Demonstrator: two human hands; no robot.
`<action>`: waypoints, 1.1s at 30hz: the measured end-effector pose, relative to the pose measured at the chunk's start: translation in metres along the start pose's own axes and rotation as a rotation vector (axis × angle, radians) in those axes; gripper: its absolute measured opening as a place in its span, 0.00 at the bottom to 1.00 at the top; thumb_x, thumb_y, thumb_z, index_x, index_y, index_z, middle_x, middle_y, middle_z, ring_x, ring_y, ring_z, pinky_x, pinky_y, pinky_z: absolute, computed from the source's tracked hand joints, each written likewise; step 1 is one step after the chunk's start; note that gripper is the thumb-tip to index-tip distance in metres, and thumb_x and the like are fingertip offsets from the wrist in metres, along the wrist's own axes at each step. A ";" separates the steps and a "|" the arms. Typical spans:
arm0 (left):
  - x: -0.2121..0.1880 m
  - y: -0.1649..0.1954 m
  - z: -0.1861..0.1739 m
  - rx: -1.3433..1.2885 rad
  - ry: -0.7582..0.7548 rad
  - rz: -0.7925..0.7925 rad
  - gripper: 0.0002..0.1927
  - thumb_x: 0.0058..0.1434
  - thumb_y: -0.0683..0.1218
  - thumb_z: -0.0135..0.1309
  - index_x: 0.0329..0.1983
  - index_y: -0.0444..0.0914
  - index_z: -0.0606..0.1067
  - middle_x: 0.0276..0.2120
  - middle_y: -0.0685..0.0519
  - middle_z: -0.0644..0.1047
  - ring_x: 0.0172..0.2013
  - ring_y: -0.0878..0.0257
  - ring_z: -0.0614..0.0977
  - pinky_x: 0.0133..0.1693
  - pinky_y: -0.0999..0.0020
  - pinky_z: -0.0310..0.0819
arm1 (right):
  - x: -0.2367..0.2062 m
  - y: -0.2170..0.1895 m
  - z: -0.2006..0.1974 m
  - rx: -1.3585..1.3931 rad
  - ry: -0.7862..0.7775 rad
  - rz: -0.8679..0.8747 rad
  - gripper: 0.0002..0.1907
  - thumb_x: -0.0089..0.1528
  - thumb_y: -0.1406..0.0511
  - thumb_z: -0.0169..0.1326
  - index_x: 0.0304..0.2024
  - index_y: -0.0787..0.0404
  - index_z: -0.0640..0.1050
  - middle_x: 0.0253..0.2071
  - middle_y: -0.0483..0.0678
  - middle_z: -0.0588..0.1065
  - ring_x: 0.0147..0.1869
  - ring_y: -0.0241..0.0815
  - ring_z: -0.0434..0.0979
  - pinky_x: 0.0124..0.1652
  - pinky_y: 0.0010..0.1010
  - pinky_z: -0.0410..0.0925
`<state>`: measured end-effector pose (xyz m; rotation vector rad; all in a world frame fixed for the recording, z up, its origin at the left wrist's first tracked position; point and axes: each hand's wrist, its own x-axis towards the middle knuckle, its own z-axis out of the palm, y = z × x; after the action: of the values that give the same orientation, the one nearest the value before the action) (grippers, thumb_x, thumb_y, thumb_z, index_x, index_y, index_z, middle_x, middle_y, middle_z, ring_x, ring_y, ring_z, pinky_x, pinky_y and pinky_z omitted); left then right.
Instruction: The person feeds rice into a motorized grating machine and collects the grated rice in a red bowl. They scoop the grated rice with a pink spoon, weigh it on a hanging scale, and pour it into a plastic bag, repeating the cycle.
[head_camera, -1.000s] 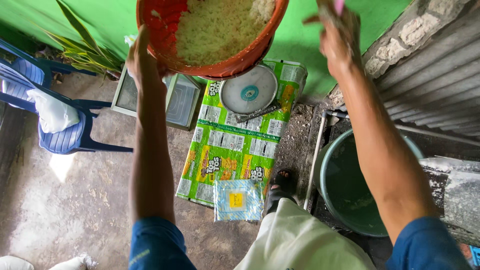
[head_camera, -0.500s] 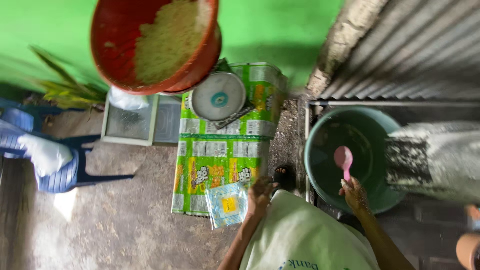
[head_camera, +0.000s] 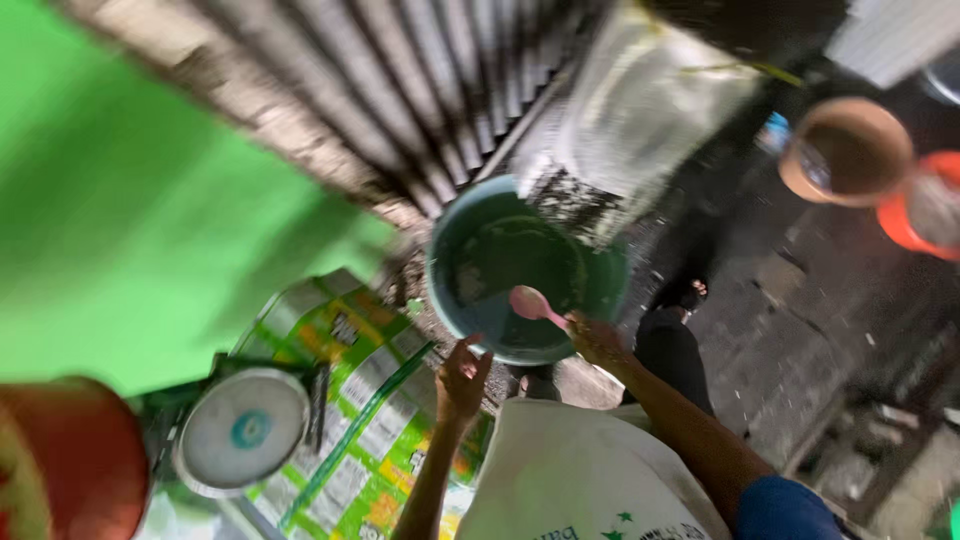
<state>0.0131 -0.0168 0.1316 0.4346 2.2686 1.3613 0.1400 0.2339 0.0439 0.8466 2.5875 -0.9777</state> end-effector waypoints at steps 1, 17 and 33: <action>0.006 0.014 0.008 0.035 -0.031 0.008 0.21 0.61 0.47 0.61 0.56 0.38 0.77 0.23 0.53 0.76 0.25 0.67 0.76 0.30 0.67 0.73 | -0.006 0.007 -0.002 0.118 0.016 -0.010 0.16 0.69 0.52 0.43 0.52 0.51 0.73 0.39 0.53 0.78 0.43 0.59 0.79 0.42 0.51 0.70; 0.124 0.368 0.224 0.404 0.260 0.959 0.28 0.68 0.55 0.60 0.67 0.39 0.72 0.69 0.37 0.66 0.69 0.37 0.65 0.69 0.35 0.50 | -0.083 0.143 -0.098 0.492 0.209 0.120 0.15 0.67 0.56 0.50 0.51 0.55 0.77 0.40 0.55 0.78 0.43 0.58 0.79 0.43 0.48 0.69; 0.077 0.409 0.536 0.285 -0.096 0.995 0.18 0.70 0.52 0.64 0.57 0.38 0.80 0.63 0.44 0.75 0.68 0.43 0.72 0.69 0.44 0.68 | -0.243 0.426 -0.284 0.944 0.671 0.536 0.15 0.66 0.56 0.57 0.48 0.59 0.80 0.37 0.53 0.79 0.43 0.49 0.78 0.45 0.40 0.71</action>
<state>0.2465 0.6070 0.2587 1.8542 2.2181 1.3317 0.5823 0.5765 0.1329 2.2654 1.9561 -1.9828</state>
